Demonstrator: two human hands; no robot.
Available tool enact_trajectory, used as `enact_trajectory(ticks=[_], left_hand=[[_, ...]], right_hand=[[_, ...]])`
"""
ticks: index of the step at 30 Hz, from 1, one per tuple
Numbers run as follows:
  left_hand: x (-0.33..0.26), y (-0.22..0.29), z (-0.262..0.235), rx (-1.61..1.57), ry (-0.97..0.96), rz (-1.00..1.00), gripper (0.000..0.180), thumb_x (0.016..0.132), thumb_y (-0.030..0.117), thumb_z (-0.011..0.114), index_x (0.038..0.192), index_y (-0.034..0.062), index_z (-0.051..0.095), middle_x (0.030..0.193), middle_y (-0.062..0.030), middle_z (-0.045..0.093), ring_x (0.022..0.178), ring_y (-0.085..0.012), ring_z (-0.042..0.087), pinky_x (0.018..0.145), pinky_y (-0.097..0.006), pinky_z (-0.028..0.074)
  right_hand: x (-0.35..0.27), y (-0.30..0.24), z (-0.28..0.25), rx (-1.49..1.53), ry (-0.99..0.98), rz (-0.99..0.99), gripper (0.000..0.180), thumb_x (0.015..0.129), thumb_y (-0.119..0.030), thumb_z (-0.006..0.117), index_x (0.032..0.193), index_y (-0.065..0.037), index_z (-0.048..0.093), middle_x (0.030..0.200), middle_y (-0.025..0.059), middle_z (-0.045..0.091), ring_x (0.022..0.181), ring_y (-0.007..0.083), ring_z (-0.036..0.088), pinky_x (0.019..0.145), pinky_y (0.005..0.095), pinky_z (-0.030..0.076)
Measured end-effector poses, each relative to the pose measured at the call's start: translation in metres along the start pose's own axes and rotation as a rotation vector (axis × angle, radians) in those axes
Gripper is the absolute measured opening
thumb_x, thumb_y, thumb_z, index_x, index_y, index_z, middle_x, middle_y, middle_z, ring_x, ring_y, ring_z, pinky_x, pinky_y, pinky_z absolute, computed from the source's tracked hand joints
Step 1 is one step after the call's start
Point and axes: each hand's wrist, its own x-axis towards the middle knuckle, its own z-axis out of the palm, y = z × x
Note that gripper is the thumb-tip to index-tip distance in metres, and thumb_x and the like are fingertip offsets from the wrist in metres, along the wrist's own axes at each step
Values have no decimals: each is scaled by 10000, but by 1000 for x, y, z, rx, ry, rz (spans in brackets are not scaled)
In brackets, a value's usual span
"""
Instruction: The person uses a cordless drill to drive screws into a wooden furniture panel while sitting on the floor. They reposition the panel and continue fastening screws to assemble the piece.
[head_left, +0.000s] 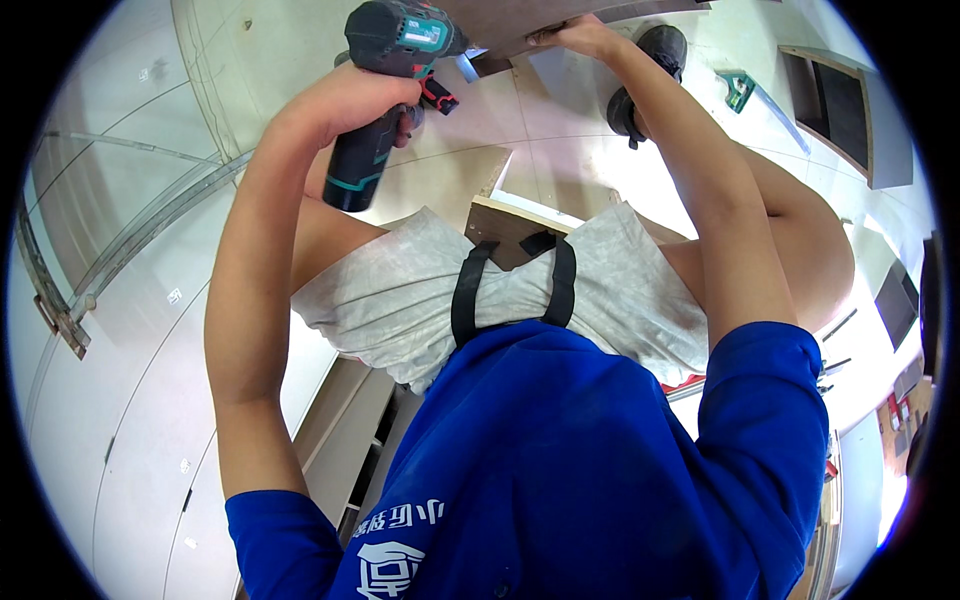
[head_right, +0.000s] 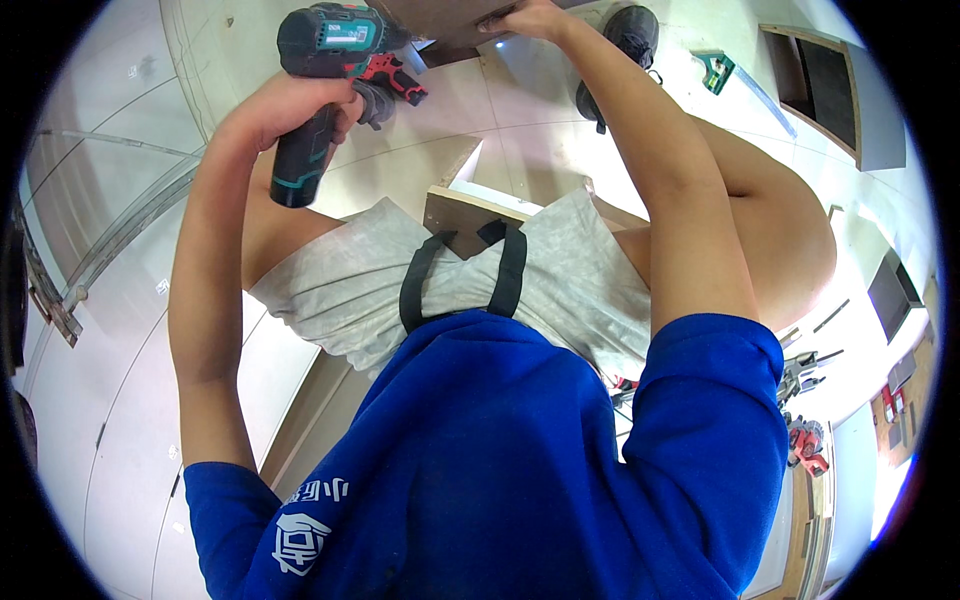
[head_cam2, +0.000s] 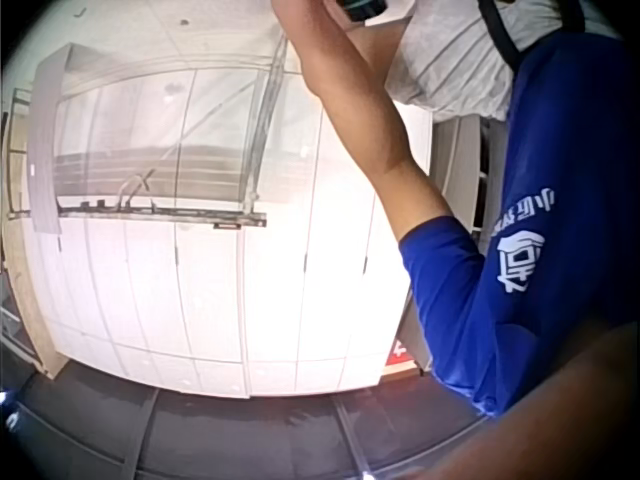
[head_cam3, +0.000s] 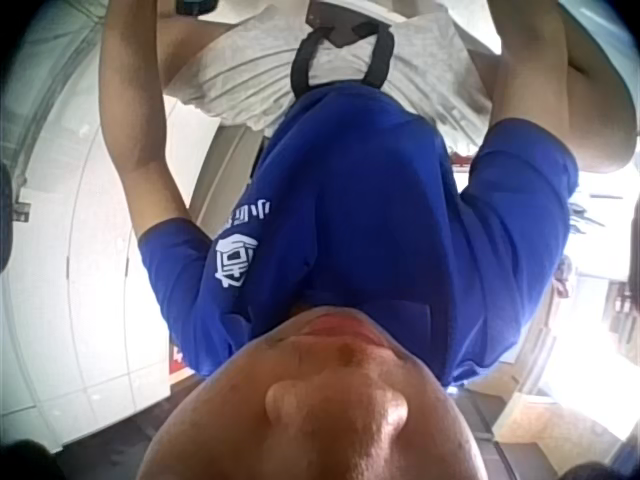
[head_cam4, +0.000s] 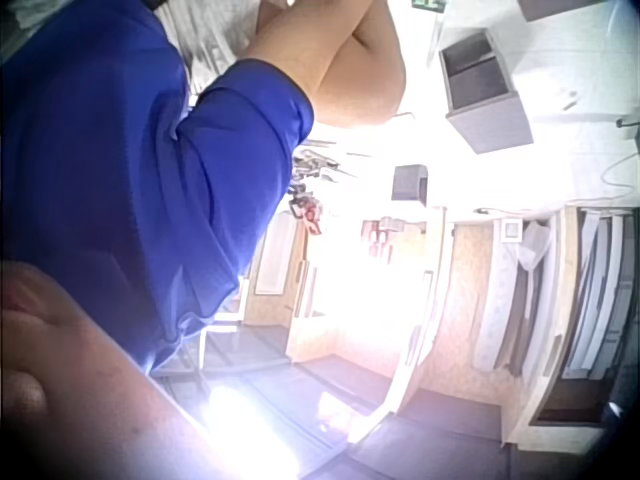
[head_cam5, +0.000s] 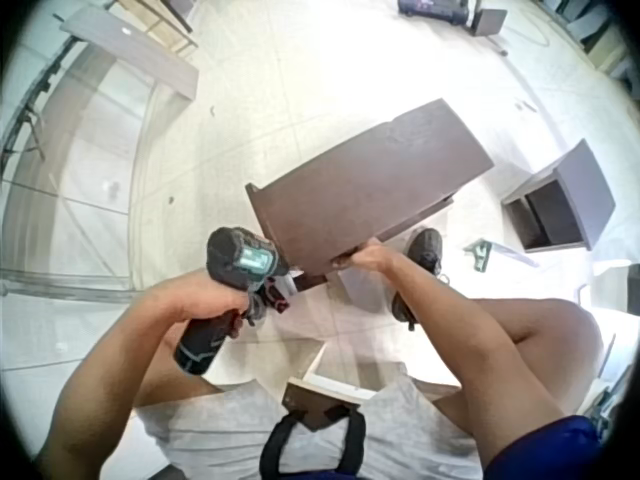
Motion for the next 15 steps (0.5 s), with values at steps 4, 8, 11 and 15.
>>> enact_trajectory(ticks=[4,8,11,15], left_hand=[[-2,4,3,16,-2,16,96,777,107,579,795,29,631,665,-61,635,602,-169,625,617,-326,513],[-1,6,3,46,16,-7,83,744,100,580,710,42,630,648,-46,626,603,-152,602,618,-318,497],[-5,11,5,72,22,-22,79,729,99,590,709,35,631,644,-50,626,597,-151,601,611,-316,495],[-4,13,1,100,-1,-54,78,712,99,604,708,26,631,638,-58,622,587,-154,599,602,-314,495]], right_hand=[[-1,-3,-1,-28,41,-45,480,731,-103,830,1184,-53,681,1113,141,710,1035,264,643,910,393,524],[0,-3,-1,-92,65,-65,497,715,-128,843,1180,-54,682,1104,145,708,1029,270,646,898,399,529],[-3,-11,-2,-120,80,-72,493,715,-130,842,1175,-51,683,1107,141,708,1026,269,645,896,402,530],[-2,-4,0,14,41,-22,490,717,-130,840,1176,-52,687,1131,138,706,1050,272,644,915,396,524]])
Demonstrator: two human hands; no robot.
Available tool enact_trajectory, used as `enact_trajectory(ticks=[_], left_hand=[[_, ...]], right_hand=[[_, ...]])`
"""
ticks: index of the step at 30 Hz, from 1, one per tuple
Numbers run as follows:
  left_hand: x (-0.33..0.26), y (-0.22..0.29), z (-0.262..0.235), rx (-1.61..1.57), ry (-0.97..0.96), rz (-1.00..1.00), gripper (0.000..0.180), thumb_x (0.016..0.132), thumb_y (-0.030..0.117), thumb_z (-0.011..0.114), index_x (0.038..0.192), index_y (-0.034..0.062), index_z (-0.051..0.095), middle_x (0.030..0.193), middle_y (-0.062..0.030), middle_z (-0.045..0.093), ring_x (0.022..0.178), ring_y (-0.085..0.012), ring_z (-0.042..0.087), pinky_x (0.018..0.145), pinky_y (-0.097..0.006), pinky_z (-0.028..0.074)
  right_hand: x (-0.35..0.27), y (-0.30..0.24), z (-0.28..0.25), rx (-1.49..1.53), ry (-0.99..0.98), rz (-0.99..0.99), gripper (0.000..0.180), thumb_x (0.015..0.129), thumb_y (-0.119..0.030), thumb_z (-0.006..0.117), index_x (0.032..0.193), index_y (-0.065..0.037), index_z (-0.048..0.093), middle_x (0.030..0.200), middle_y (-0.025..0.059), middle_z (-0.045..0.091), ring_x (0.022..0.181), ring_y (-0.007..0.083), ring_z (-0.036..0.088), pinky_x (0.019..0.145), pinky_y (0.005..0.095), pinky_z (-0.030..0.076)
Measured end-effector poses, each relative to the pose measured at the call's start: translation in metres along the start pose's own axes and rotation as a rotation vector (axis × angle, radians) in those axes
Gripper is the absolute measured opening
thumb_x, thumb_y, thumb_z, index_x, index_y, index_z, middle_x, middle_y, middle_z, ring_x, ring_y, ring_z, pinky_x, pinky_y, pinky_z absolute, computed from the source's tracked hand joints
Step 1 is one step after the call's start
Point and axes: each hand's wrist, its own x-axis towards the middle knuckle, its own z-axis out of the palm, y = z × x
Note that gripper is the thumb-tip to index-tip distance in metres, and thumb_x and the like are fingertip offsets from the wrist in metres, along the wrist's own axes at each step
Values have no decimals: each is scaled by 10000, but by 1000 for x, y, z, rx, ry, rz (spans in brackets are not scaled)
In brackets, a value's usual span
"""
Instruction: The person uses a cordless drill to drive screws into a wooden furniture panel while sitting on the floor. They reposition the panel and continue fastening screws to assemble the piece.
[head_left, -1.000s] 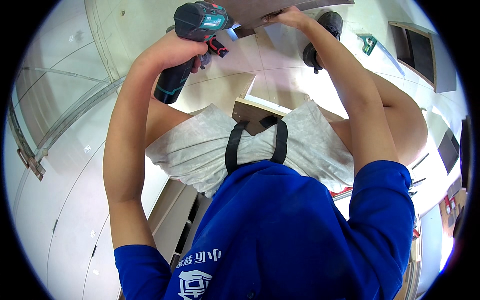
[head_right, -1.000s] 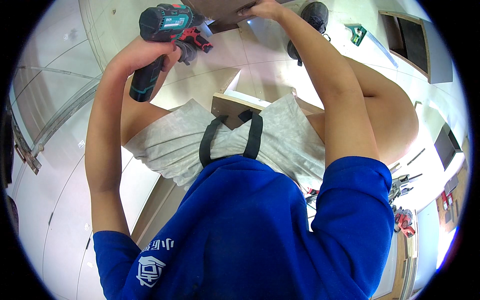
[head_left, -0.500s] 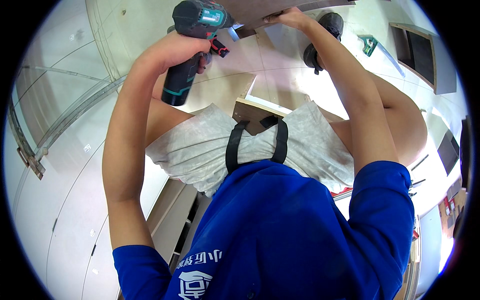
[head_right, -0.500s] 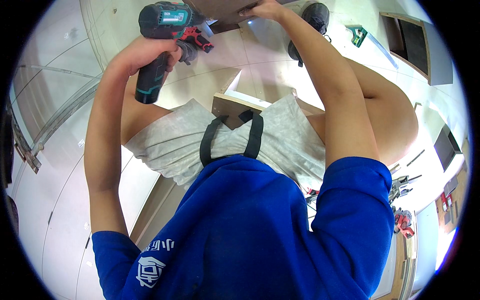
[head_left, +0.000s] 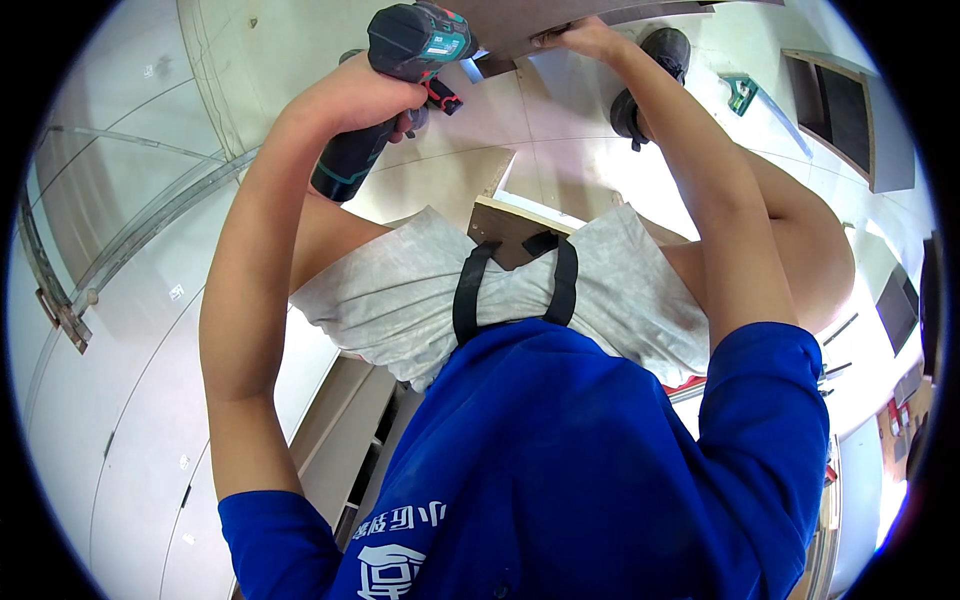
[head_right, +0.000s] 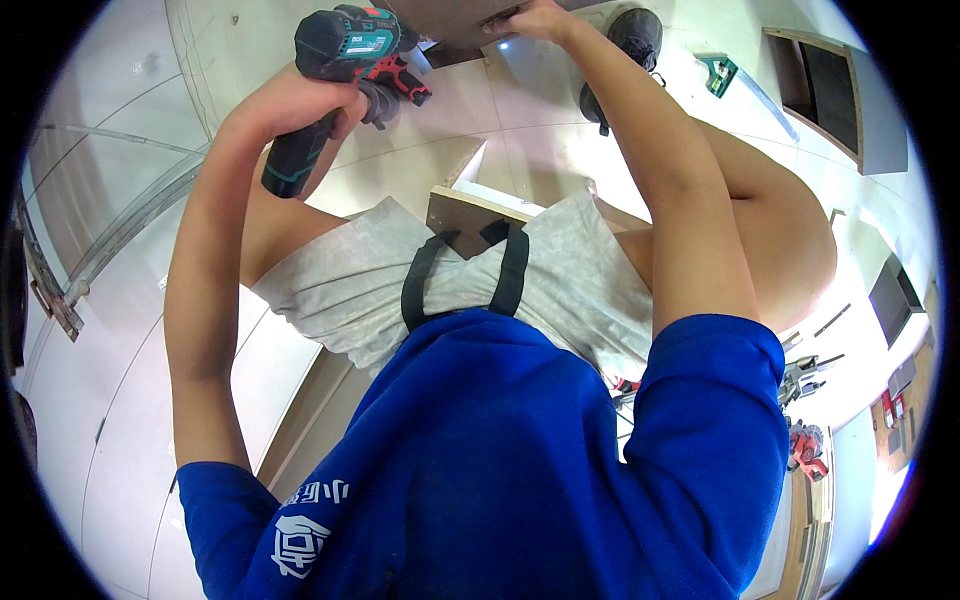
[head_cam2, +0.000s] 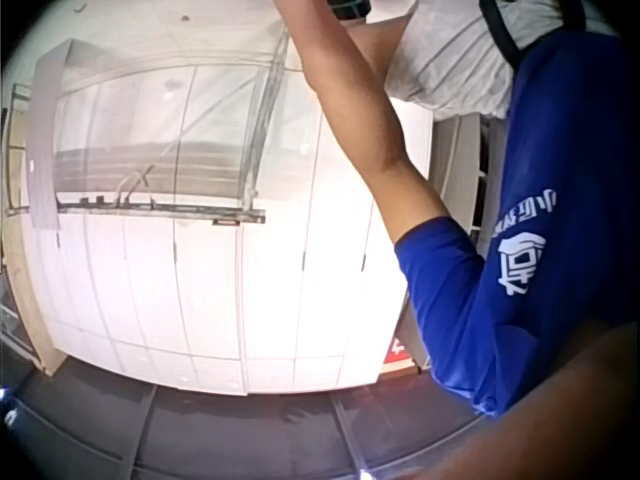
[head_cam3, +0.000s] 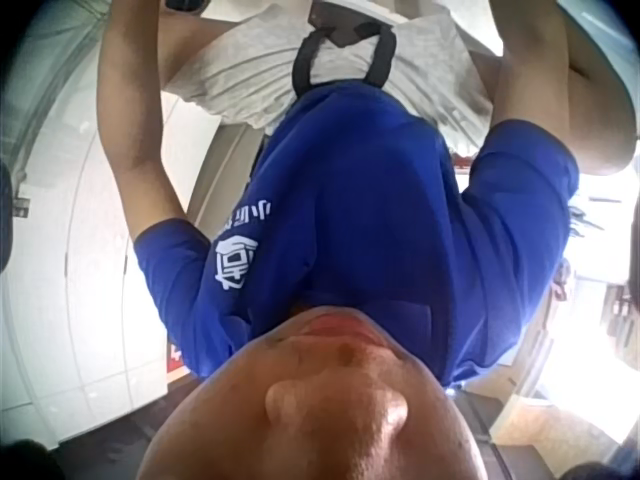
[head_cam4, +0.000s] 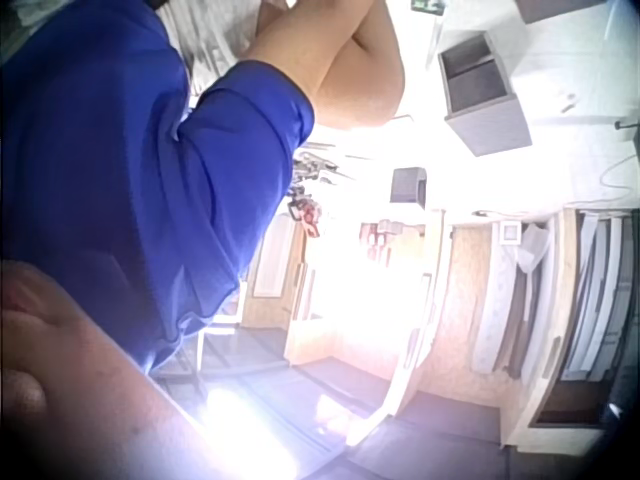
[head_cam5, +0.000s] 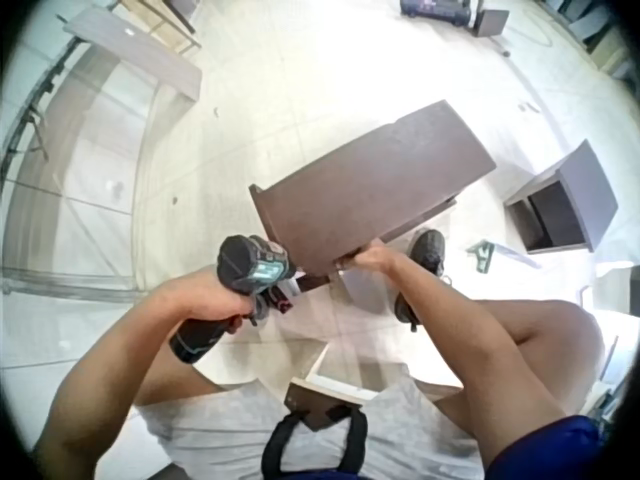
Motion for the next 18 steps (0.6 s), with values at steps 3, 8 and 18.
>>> enact_trajectory(ticks=[3,8,18], left_hand=[[-8,8,3,-200,-17,-77,82,715,102,609,729,26,637,640,-62,620,580,-158,596,599,-320,496],[0,-6,5,-51,0,74,159,785,118,593,891,4,628,685,-86,644,577,-182,632,586,-336,521],[-6,0,10,-23,14,57,134,808,89,571,900,1,612,670,-94,638,558,-194,640,561,-348,510]], right_hand=[[4,18,-1,9,-35,45,493,721,-144,840,1181,-54,688,1158,135,701,1076,267,640,936,390,516],[6,17,0,-67,-35,56,491,727,-172,836,1186,-72,692,1163,132,703,1090,256,639,955,383,507],[-1,0,-1,-95,-22,23,493,745,-214,821,1200,-75,688,1176,134,701,1116,265,633,979,370,491]])
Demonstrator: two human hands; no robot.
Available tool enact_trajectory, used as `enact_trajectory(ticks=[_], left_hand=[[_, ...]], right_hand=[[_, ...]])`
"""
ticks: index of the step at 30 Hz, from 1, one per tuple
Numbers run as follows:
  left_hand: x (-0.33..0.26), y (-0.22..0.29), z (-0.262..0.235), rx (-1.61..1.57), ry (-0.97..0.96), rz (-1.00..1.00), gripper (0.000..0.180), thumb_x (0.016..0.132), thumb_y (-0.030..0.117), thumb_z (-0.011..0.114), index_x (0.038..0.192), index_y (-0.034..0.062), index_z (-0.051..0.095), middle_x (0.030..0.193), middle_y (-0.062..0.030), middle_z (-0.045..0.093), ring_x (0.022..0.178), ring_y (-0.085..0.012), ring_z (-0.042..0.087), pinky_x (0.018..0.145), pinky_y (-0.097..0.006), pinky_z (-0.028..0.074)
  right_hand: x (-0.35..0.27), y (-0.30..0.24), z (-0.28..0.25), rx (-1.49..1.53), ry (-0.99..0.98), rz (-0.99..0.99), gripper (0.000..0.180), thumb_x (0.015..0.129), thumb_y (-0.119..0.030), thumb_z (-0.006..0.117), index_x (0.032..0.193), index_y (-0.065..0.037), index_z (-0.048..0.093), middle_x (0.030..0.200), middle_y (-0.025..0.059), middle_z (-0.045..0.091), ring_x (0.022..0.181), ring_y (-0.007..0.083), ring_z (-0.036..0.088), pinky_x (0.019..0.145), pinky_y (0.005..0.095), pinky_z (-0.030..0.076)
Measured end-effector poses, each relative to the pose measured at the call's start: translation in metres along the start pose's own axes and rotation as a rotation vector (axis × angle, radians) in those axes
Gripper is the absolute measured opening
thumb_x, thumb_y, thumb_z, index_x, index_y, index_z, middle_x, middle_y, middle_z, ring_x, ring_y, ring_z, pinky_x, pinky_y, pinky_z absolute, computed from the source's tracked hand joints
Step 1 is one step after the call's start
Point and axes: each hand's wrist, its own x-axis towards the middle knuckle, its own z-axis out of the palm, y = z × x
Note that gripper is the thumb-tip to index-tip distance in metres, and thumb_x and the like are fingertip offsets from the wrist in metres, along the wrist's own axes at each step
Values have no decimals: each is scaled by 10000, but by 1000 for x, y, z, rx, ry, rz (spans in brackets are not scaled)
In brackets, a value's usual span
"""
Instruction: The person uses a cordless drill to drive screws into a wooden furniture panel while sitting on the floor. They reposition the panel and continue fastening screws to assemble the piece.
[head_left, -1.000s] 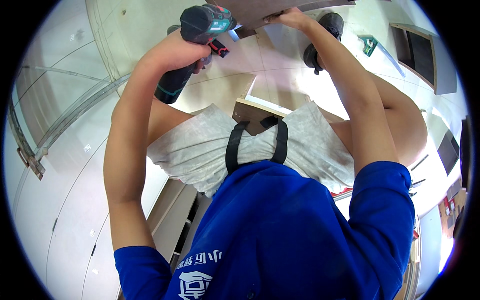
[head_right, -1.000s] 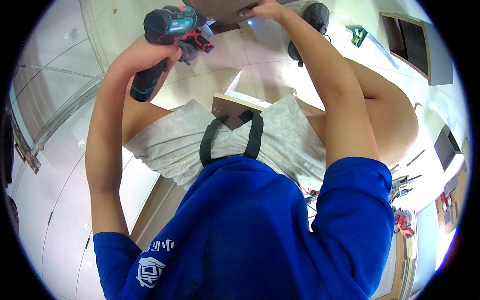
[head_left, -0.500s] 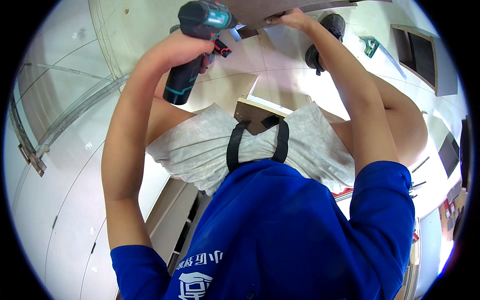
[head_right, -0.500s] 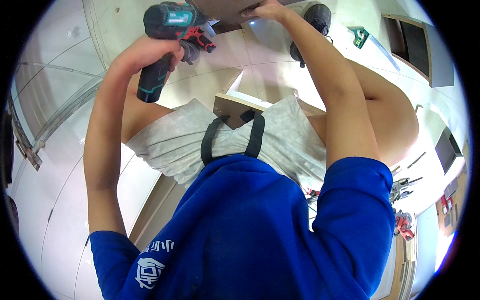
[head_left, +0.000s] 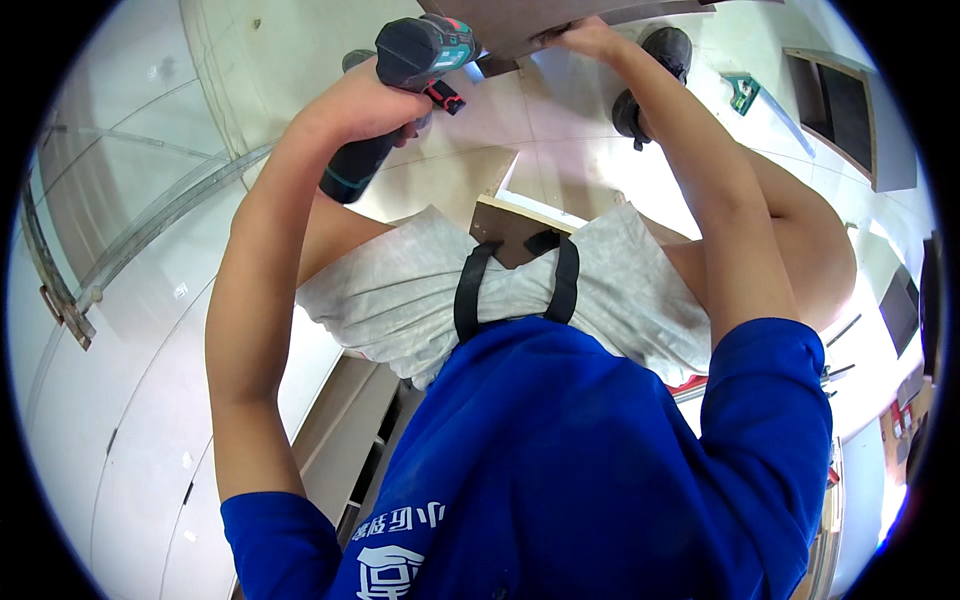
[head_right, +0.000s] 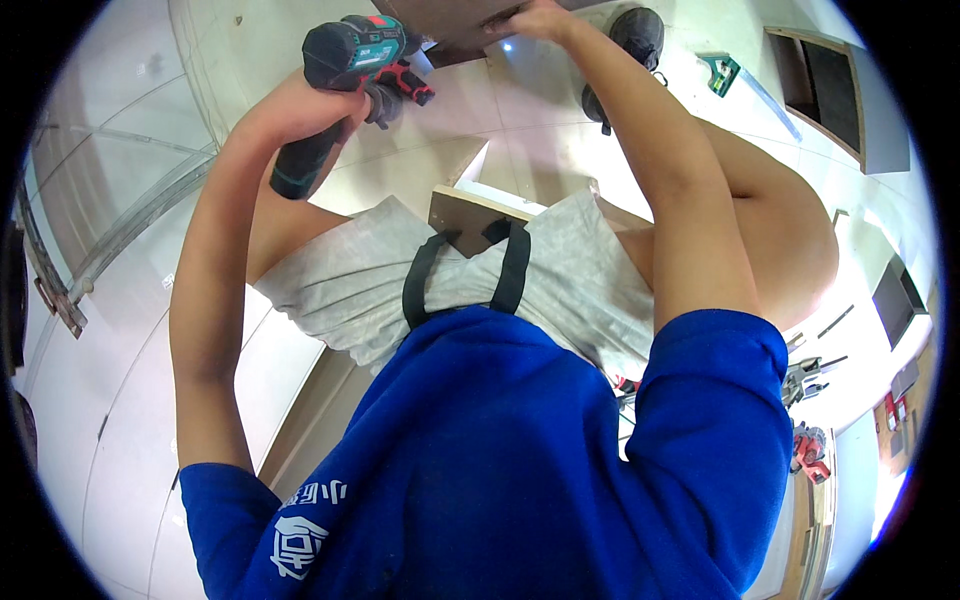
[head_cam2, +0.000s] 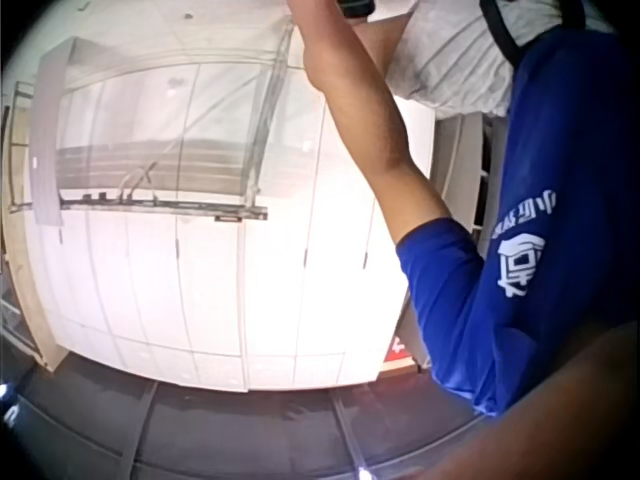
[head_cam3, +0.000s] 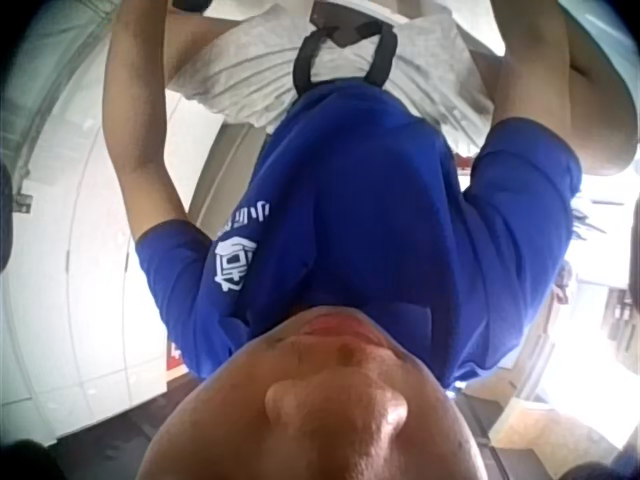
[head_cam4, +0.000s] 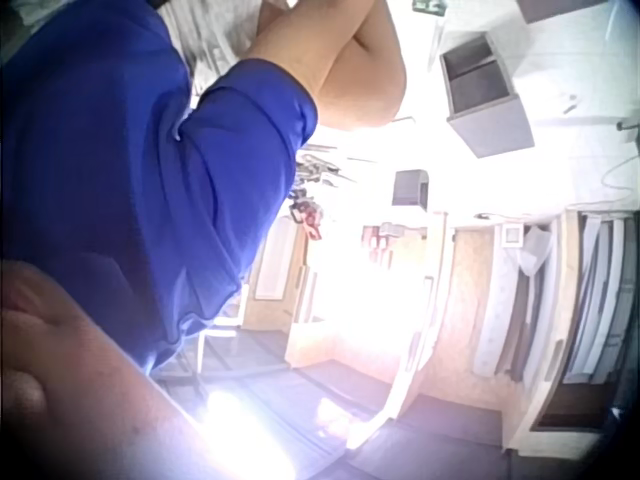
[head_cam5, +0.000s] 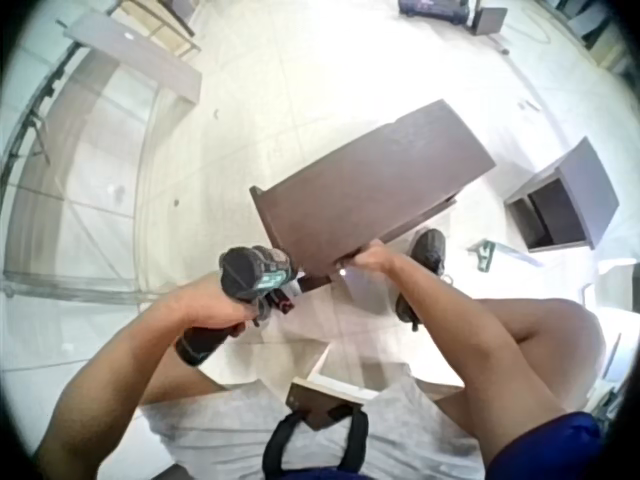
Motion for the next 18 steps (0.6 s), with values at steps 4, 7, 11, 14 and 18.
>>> enact_trajectory(ticks=[4,7,11,14,18], left_hand=[[8,-7,-6,20,-32,14,124,764,105,602,857,28,629,673,-67,631,577,-175,621,582,-339,511],[1,5,-3,-93,-16,-82,130,789,94,585,886,15,622,686,-82,639,572,-177,630,579,-339,511],[2,-19,-1,74,46,83,138,810,86,573,909,1,619,686,-97,645,567,-190,641,574,-342,514],[10,-11,-5,-7,-6,52,132,807,85,579,900,0,620,669,-95,641,568,-194,642,573,-342,517],[9,-7,-12,-30,-67,-18,121,784,96,592,864,9,621,671,-83,638,578,-186,633,582,-333,514]], right_hand=[[2,9,1,-78,-7,3,492,756,-234,814,1204,-77,687,1184,135,699,1126,271,630,989,362,484],[1,9,0,-81,-3,45,496,757,-248,815,1206,-80,687,1187,135,698,1128,272,630,989,364,485],[5,0,2,-122,-1,-12,512,757,-252,822,1216,-76,681,1189,135,698,1125,265,631,982,365,490],[6,26,0,20,-4,8,517,759,-232,827,1223,-66,673,1182,132,701,1114,261,635,975,364,495],[7,16,5,12,-42,46,506,765,-204,825,1225,-61,670,1180,125,702,1099,253,640,970,361,498]])
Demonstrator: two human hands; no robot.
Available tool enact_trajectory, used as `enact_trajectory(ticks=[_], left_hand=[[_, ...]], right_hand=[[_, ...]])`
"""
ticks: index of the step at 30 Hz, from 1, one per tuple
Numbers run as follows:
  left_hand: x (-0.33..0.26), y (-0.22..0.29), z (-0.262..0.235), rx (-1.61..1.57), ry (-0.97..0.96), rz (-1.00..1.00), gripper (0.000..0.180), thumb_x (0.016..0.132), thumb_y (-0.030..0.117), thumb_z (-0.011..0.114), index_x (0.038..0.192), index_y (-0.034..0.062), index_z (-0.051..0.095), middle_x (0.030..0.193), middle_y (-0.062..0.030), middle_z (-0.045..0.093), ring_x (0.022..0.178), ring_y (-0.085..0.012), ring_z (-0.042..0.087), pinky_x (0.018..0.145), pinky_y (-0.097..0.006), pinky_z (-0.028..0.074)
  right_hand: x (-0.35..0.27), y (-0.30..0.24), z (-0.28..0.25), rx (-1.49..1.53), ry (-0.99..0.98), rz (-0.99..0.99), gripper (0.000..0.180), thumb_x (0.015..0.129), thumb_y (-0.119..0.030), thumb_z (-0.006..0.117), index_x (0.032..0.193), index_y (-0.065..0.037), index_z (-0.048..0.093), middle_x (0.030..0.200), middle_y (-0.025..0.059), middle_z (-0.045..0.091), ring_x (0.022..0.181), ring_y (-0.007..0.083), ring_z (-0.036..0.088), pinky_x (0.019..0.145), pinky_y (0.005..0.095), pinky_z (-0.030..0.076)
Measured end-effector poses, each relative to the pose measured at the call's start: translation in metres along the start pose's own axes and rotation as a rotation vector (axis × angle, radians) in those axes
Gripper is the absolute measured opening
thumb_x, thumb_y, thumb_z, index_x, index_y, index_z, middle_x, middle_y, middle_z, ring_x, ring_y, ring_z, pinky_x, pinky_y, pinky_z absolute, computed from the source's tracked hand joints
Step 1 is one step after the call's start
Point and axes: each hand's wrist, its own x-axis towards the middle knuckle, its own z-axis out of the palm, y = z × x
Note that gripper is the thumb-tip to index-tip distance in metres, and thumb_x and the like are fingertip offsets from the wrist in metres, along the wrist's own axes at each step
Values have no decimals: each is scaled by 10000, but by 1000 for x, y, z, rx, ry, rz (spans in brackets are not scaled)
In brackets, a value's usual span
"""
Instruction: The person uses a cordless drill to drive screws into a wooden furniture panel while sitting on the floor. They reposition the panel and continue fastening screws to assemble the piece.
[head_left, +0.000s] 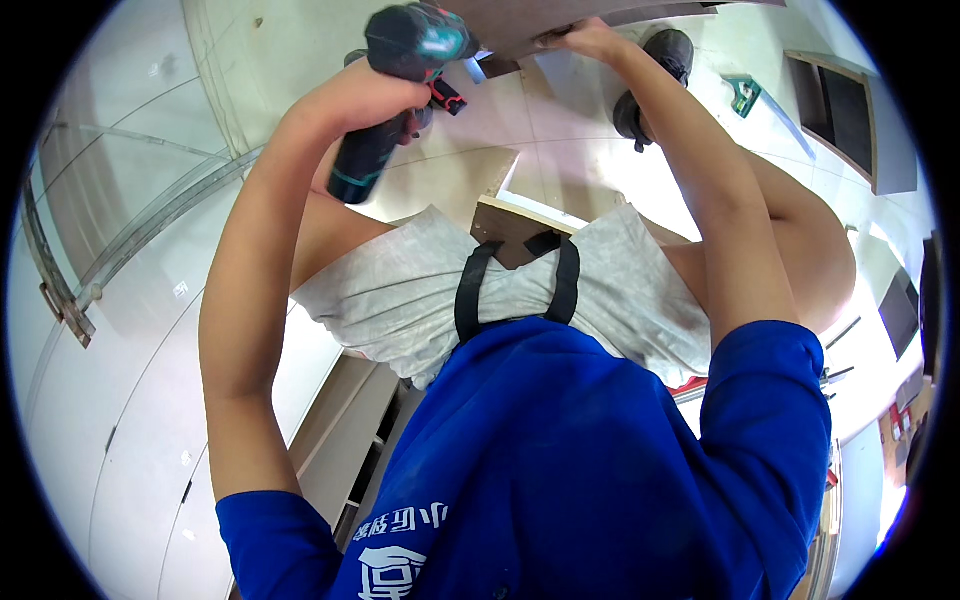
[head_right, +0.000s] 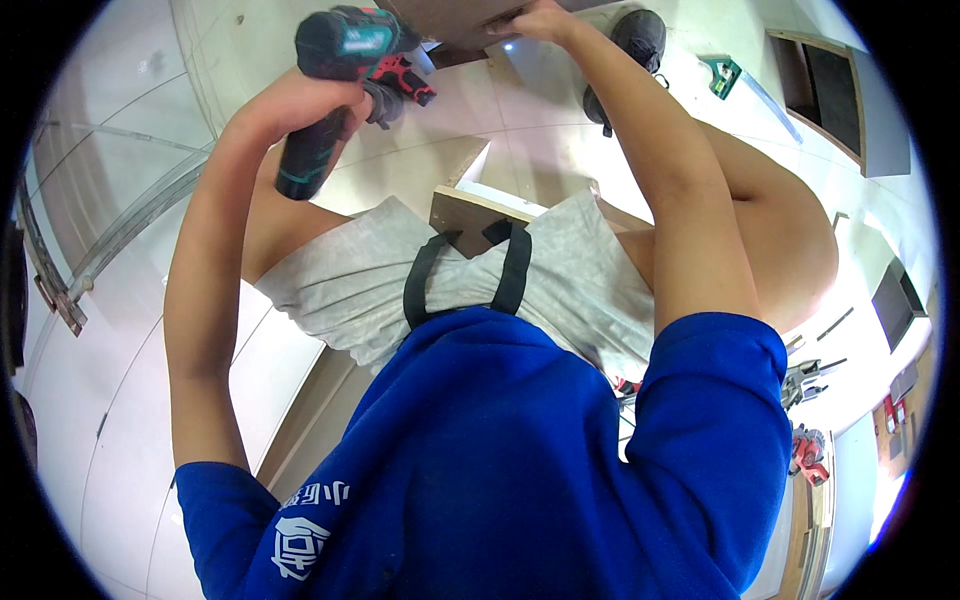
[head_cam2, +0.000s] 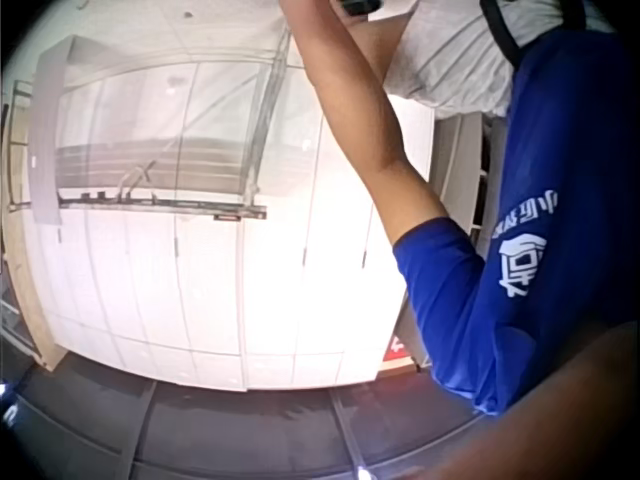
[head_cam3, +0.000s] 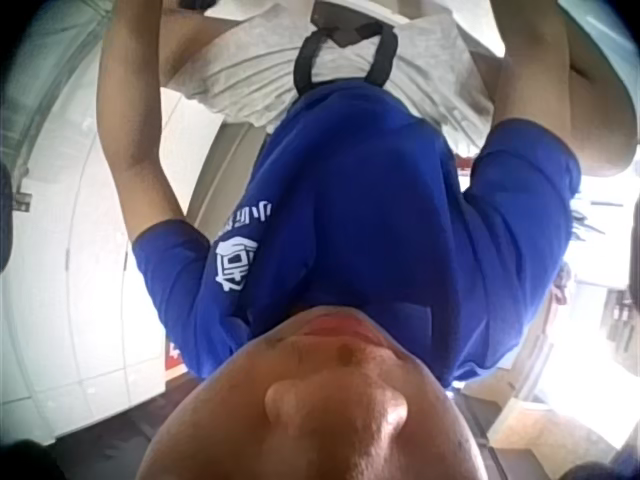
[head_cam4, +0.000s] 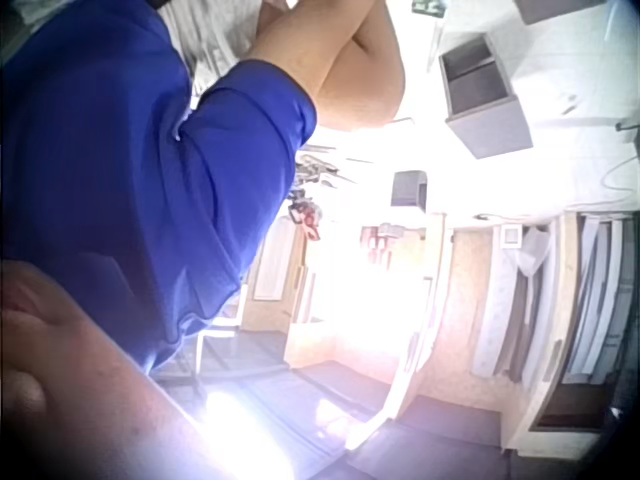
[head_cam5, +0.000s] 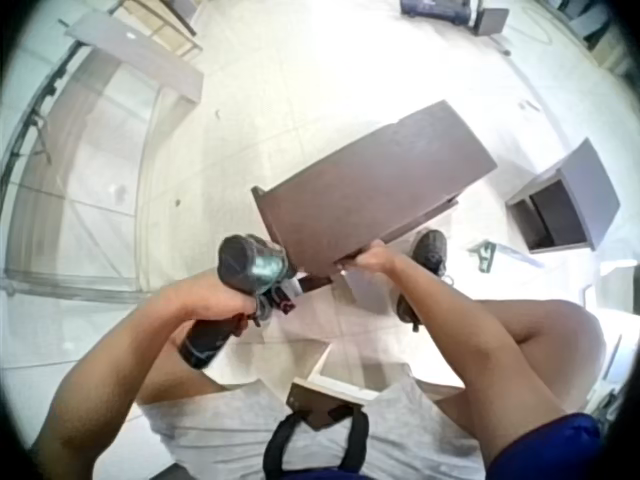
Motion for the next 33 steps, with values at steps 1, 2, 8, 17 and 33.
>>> enact_trajectory(ticks=[1,2,8,17,33], left_hand=[[-3,8,4,-56,-2,-23,109,758,102,598,824,20,626,670,-70,635,586,-177,622,592,-329,510],[-5,13,6,-112,-4,-47,96,733,108,605,784,31,632,669,-57,632,594,-168,612,602,-324,505],[1,5,3,104,38,21,142,813,109,588,915,16,622,686,-107,655,570,-199,651,578,-350,540],[-4,8,11,101,60,-3,175,820,142,612,940,16,632,695,-97,670,576,-189,658,595,-342,543],[-6,3,3,83,43,-16,267,762,117,544,1015,47,596,738,-102,665,590,-198,663,570,-347,558]], right_hand=[[0,6,-2,40,-1,-27,501,768,-204,824,1224,-62,671,1182,124,702,1099,252,640,970,361,498],[0,12,-4,79,-2,-55,497,771,-204,822,1223,-63,672,1184,123,701,1099,250,641,969,361,499],[2,6,-7,-29,-31,-82,737,694,-291,882,1310,-12,587,1256,180,642,1180,315,591,1019,421,461],[1,17,-1,-46,130,119,537,737,-196,856,1217,-56,661,1189,105,695,1121,247,635,995,352,484],[-12,-16,17,75,216,-21,527,734,-163,888,1170,-2,640,1117,103,718,1035,203,671,914,329,531]])
